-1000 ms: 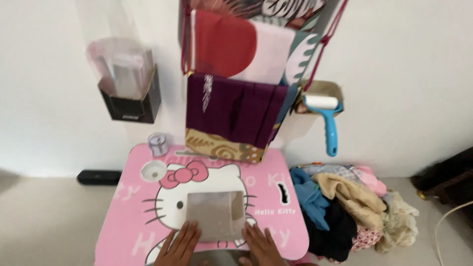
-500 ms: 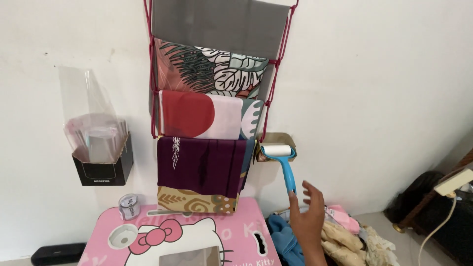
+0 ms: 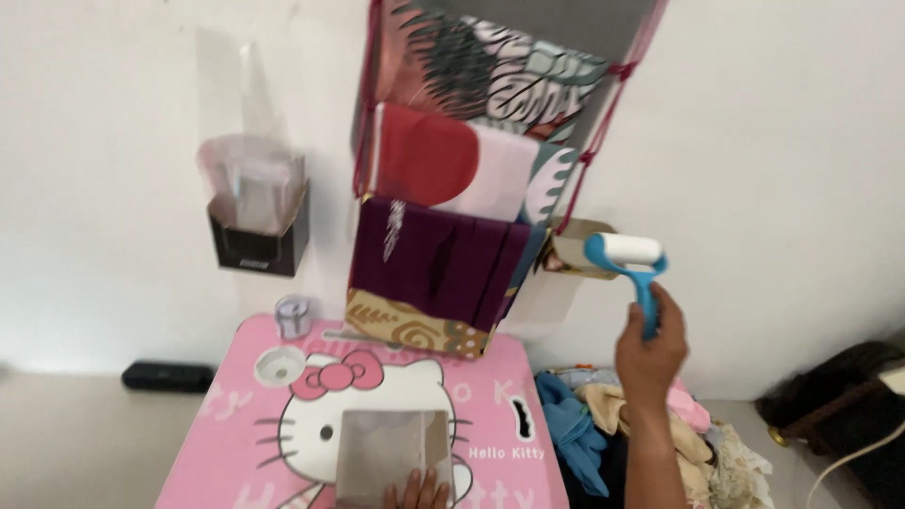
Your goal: Cleaning a grey floral hijab with a lint roller and then placing it into a plastic bag
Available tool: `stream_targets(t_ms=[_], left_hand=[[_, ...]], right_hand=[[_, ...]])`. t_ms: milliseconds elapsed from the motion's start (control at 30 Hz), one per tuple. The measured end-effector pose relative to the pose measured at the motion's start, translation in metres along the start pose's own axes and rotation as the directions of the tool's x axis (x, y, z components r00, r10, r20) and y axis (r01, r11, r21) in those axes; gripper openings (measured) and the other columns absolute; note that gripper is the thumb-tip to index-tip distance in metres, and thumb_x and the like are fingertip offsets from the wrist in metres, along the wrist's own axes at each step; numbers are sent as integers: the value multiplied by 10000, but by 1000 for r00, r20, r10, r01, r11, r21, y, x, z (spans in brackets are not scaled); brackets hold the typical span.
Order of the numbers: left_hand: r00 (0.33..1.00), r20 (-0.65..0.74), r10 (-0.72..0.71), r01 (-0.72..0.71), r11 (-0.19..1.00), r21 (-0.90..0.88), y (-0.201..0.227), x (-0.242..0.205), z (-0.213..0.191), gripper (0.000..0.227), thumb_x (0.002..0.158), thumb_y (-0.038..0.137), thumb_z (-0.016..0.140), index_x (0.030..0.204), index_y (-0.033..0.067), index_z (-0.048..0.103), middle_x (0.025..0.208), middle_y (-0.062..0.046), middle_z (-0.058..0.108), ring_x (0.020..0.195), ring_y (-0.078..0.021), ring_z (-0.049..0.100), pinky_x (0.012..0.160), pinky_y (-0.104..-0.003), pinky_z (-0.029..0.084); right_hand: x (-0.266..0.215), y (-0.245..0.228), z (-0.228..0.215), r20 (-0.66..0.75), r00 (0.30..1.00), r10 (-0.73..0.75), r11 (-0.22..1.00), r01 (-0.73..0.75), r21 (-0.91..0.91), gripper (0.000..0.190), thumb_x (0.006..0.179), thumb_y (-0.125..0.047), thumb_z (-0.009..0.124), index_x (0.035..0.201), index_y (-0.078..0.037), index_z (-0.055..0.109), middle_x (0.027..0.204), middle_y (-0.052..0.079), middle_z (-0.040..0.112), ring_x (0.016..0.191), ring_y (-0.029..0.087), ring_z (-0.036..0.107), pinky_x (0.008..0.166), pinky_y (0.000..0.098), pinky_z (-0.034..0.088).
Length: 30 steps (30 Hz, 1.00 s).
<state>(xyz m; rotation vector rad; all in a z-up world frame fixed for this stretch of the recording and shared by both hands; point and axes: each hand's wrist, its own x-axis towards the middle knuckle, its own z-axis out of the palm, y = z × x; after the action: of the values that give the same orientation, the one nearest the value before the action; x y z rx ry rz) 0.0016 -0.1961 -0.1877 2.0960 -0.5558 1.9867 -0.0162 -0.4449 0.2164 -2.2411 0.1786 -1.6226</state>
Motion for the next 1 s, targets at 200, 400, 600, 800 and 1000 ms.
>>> stream_targets(t_ms=[200,400,600,800,1000], left_hand=[[679,723,130,240,891,-385,-37,128,-129,807,881,331,569,1590,18,340,1678,-151,311,1580,-365,196,1251,-628,103],[706,696,132,225,890,-397,-37,133,-136,659,915,259,597,1532,49,497,1603,-131,460,1426,-336,450,1232,-589,231],[736,664,129,266,848,-459,-46,144,-138,497,1047,110,384,1513,-20,498,1607,-220,449,1538,-374,352,1233,-531,272],[723,671,166,249,842,-477,-47,140,-138,559,982,136,489,1523,-1,497,1606,-245,438,1507,-405,397,1254,-577,248],[706,681,195,198,868,-455,-45,134,-136,671,903,175,613,1543,23,478,1610,-232,428,1504,-400,392,1226,-589,304]], right_hand=[[-70,-63,-40,344,938,31,972,-108,207,299,1054,50,652,1344,122,631,1306,248,655,1183,305,640,1021,399,568],[-143,-121,0,836,504,-217,930,-153,334,254,897,-145,741,1147,-118,778,1046,36,784,918,159,748,804,306,576],[-163,-131,37,904,331,-272,940,-111,324,288,923,-184,694,1199,-121,743,1156,35,777,1040,198,747,871,349,586],[-165,-156,68,906,318,-280,942,-92,323,291,926,-197,686,1197,-111,749,1147,22,782,1041,200,726,886,359,573],[-165,-168,73,907,354,-230,936,-175,306,273,898,-166,710,1164,-151,772,1134,-11,781,1082,182,702,930,344,562]])
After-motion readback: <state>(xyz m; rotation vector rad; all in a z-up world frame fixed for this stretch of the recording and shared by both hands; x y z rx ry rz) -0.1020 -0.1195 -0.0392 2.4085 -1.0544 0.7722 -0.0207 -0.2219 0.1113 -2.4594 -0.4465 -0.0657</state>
